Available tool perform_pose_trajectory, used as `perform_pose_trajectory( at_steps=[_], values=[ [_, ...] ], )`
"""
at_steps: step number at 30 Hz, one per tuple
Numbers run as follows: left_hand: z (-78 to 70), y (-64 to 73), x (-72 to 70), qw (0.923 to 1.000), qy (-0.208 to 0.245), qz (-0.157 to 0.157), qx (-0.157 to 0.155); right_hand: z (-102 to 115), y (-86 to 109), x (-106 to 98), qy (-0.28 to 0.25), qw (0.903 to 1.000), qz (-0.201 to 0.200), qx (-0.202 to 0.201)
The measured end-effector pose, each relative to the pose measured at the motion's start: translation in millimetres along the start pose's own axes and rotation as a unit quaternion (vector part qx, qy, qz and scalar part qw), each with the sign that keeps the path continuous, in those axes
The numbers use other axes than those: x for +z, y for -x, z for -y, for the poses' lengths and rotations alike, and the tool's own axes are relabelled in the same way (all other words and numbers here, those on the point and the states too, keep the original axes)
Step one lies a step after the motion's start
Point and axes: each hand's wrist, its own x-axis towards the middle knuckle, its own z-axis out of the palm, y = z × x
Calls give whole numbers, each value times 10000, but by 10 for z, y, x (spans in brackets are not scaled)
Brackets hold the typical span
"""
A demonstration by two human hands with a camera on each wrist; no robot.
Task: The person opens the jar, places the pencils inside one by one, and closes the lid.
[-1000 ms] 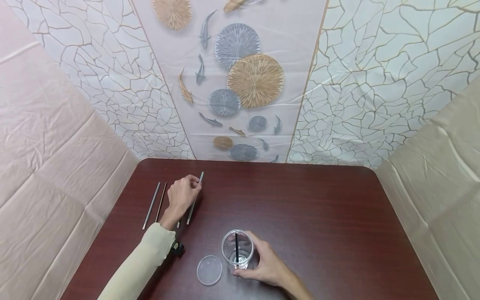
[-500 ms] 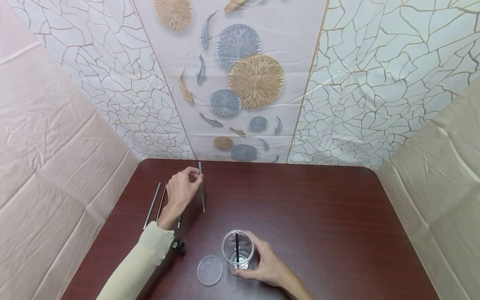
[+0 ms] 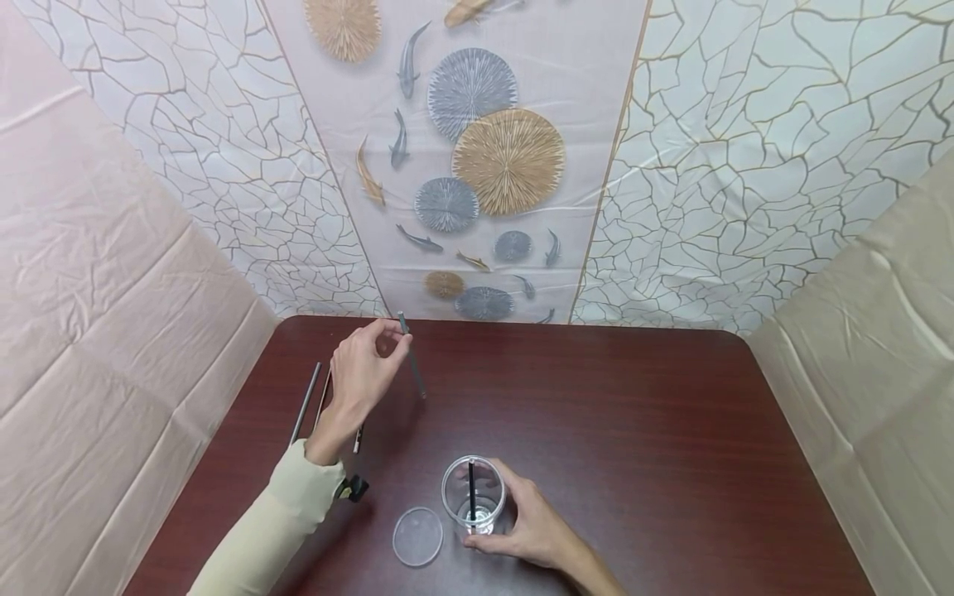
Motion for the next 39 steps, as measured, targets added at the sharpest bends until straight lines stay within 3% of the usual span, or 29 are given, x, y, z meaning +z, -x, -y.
perform_pose_trajectory(
  at_steps=[12, 25, 39],
  values=[
    [-377, 6, -290, 9966, 597, -271, 506, 1, -2, -4, -3, 10000, -16, -63],
    [-720, 76, -608, 9852, 1364, -424, 944, -7, 6, 1, 39, 10000, -32, -23],
    [-961, 253, -829, 9763, 1847, 20, 1126, -12, 2, 4, -3, 10000, -51, -12]
  ],
)
